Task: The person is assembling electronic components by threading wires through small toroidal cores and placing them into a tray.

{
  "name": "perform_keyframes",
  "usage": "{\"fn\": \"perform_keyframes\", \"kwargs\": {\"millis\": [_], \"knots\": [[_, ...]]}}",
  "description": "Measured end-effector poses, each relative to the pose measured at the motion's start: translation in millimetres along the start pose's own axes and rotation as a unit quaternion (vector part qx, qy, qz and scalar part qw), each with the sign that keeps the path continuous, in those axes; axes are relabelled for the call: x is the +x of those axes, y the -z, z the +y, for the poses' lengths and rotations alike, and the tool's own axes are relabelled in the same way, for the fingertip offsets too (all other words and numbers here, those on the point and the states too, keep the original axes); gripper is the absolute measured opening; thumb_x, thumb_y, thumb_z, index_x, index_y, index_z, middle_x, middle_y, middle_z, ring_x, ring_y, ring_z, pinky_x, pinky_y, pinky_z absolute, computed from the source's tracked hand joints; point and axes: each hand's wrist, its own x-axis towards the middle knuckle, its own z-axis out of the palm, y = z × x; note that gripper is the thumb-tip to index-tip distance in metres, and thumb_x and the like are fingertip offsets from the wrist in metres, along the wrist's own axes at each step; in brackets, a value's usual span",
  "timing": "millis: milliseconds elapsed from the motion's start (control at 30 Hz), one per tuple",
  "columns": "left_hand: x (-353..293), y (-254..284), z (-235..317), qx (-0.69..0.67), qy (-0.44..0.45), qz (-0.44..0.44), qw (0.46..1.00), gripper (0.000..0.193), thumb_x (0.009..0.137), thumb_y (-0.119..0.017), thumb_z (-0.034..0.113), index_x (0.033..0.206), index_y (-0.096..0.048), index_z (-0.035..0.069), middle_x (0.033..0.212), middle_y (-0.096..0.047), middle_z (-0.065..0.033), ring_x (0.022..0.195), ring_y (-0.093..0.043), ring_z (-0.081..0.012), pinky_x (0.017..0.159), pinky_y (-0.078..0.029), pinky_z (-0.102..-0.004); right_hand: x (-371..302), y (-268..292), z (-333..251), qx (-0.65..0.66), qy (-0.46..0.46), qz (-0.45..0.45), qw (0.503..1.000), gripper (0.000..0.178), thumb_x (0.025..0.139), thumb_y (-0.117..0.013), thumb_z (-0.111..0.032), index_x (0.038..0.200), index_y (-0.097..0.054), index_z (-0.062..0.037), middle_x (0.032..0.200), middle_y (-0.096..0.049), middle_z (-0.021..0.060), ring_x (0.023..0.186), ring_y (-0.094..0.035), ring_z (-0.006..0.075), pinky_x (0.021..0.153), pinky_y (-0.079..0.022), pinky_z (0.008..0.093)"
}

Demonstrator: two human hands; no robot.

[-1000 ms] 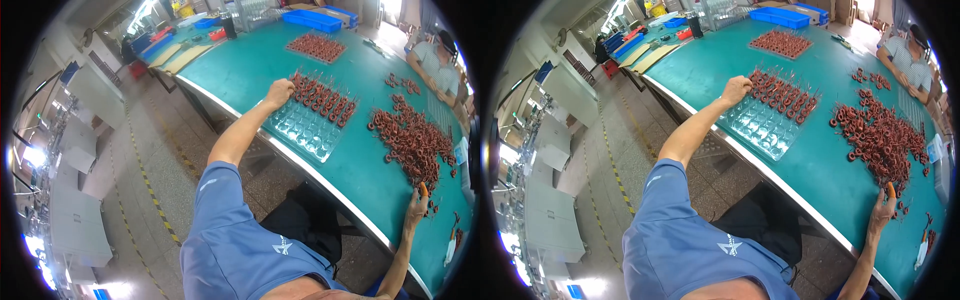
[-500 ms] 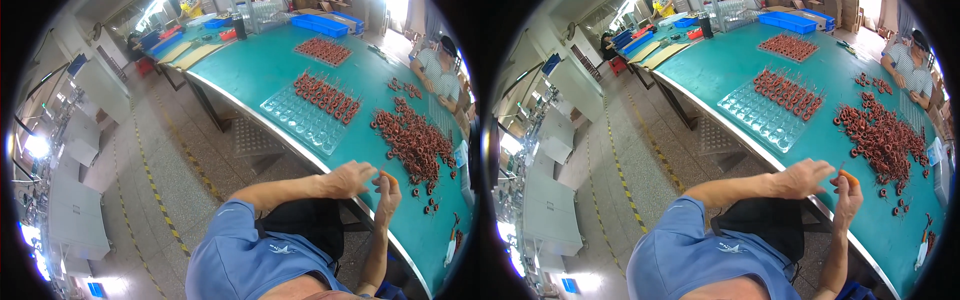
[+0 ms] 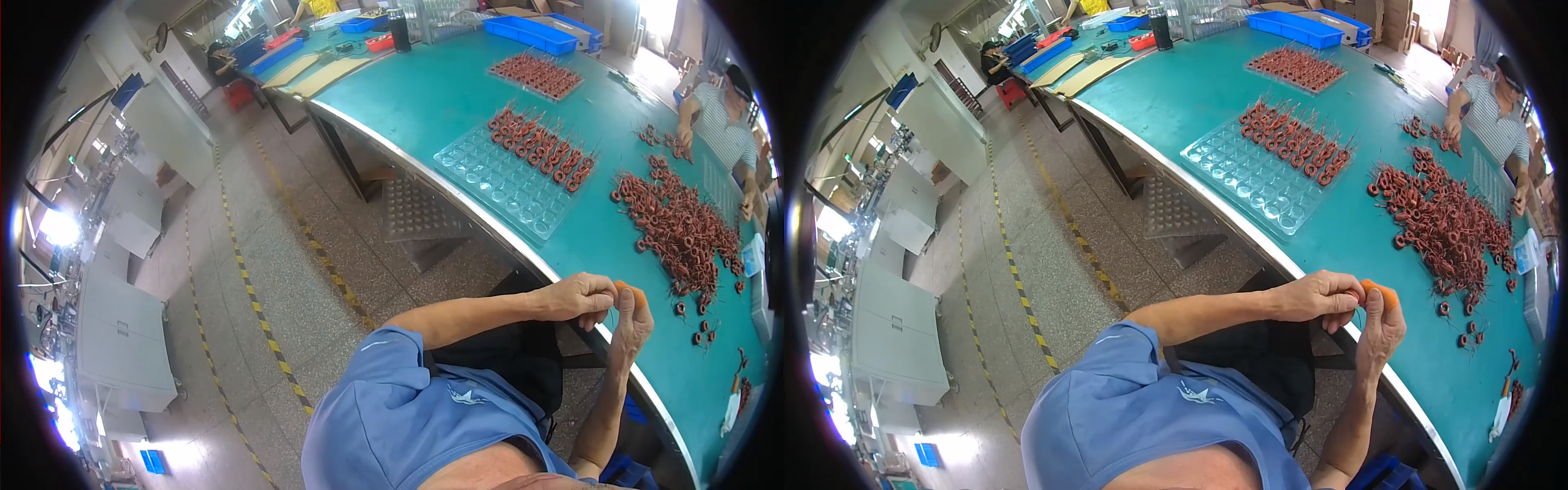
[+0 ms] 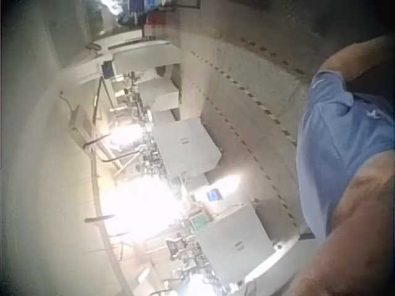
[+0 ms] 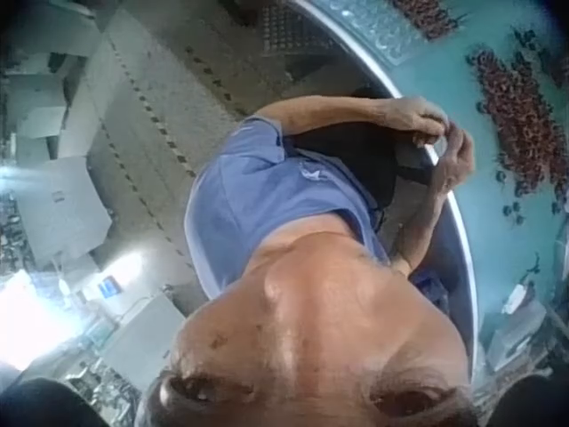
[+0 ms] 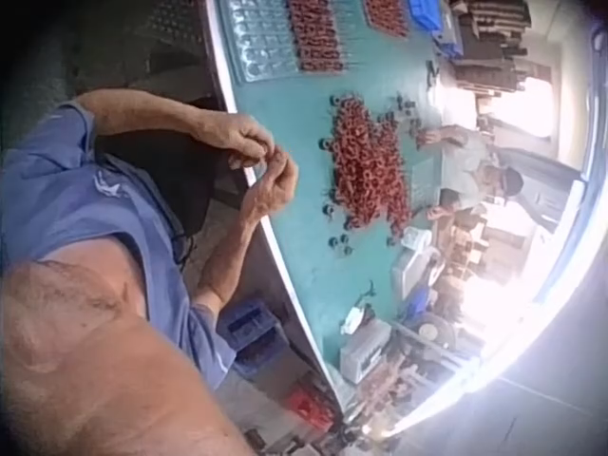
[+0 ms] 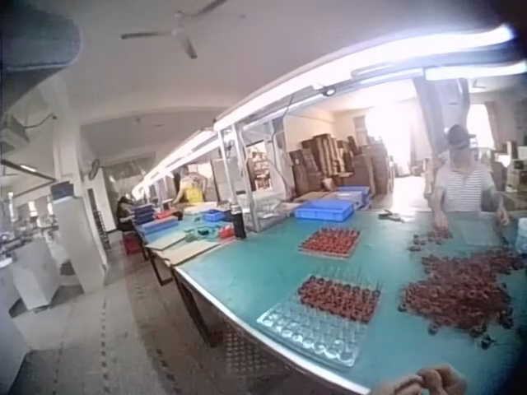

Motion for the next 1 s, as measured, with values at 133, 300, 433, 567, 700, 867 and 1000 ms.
{"fn": "perform_keyframes", "kwargs": {"millis": [133, 300, 433, 567, 700, 867, 1000], "knots": [[7, 0, -4, -0.055, 0.045, 0.090, 0.993, 0.023, 0.098, -0.053, 0.020, 0.092, -0.063, 0.000, 0.066, -0.057, -0.0015, 0.055, -0.055, -0.0081, 0.051, -0.046, -0.0223, -2, -4, -8, -0.318, 0.252, 0.060, 0.912, 0.012, 0.086, -0.067, -0.006, 0.093, -0.066, 0.0031, 0.088, -0.062, 0.0101, 0.083, -0.060, 0.0227, 0.074, -0.047, 0.0341], [19, -6, -20, -0.060, 0.018, 0.168, 0.984, 0.024, 0.098, -0.052, 0.020, 0.087, -0.060, 0.000, 0.061, -0.052, -0.0006, 0.050, -0.048, -0.0074, 0.045, -0.039, -0.0224, 5, -10, -22, -0.323, 0.213, 0.060, 0.920, 0.016, 0.087, -0.067, -0.013, 0.087, -0.066, 0.0031, 0.083, -0.063, 0.0098, 0.076, -0.058, 0.0221, 0.070, -0.045, 0.0342], [12, -15, -11, -0.102, 0.001, 0.201, 0.974, 0.023, 0.101, -0.047, 0.020, 0.089, -0.054, 0.002, 0.059, -0.046, 0.0013, 0.048, -0.042, -0.0064, 0.042, -0.034, -0.0224, 12, -4, -13, -0.121, -0.019, 0.002, 0.993, 0.032, 0.097, -0.056, -0.026, 0.090, -0.068, 0.0017, 0.079, -0.062, 0.0036, 0.074, -0.050, 0.0106, 0.067, -0.041, 0.0266], [5, -6, -26, -0.102, 0.019, 0.191, 0.976, 0.018, 0.102, -0.044, 0.019, 0.098, -0.052, 0.004, 0.060, -0.044, 0.0017, 0.049, -0.041, -0.0063, 0.043, -0.034, -0.0214, 5, -11, 3, -0.073, -0.033, 0.011, 0.997, 0.031, 0.098, -0.055, -0.027, 0.094, -0.068, 0.0013, 0.081, -0.062, 0.0014, 0.074, -0.049, 0.0089, 0.070, -0.041, 0.0251], [13, 7, -25, -0.030, -0.016, 0.117, 0.993, 0.016, 0.099, -0.045, 0.013, 0.112, -0.052, 0.006, 0.069, -0.045, 0.0011, 0.058, -0.045, -0.0062, 0.050, -0.039, -0.0216, 2, -9, 0, -0.034, -0.056, 0.064, 0.996, 0.024, 0.096, -0.055, -0.020, 0.099, -0.069, -0.0007, 0.088, -0.064, 0.0010, 0.076, -0.051, 0.0082, 0.071, -0.043, 0.0230], [2, 18, 4, 0.067, -0.008, 0.086, 0.994, 0.025, 0.094, -0.046, 0.001, 0.118, -0.051, 0.003, 0.078, -0.050, -0.0008, 0.063, -0.049, -0.0074, 0.059, -0.044, -0.0215, 15, -19, -13, 0.016, -0.022, 0.017, 0.999, 0.021, 0.095, -0.059, -0.017, 0.099, -0.070, 0.0001, 0.085, -0.064, 0.0011, 0.074, -0.051, 0.0079, 0.066, -0.041, 0.0226], [1, 9, 7, 0.029, -0.041, 0.127, 0.991, 0.019, 0.095, -0.050, 0.002, 0.113, -0.053, 0.001, 0.072, -0.051, -0.0004, 0.060, -0.048, -0.0075, 0.055, -0.042, -0.0216, 6, -15, -39, -0.140, 0.115, 0.064, 0.981, 0.020, 0.091, -0.065, -0.019, 0.088, -0.072, -0.0006, 0.076, -0.061, 0.0041, 0.067, -0.054, 0.0100, 0.058, -0.040, 0.0250]]}}
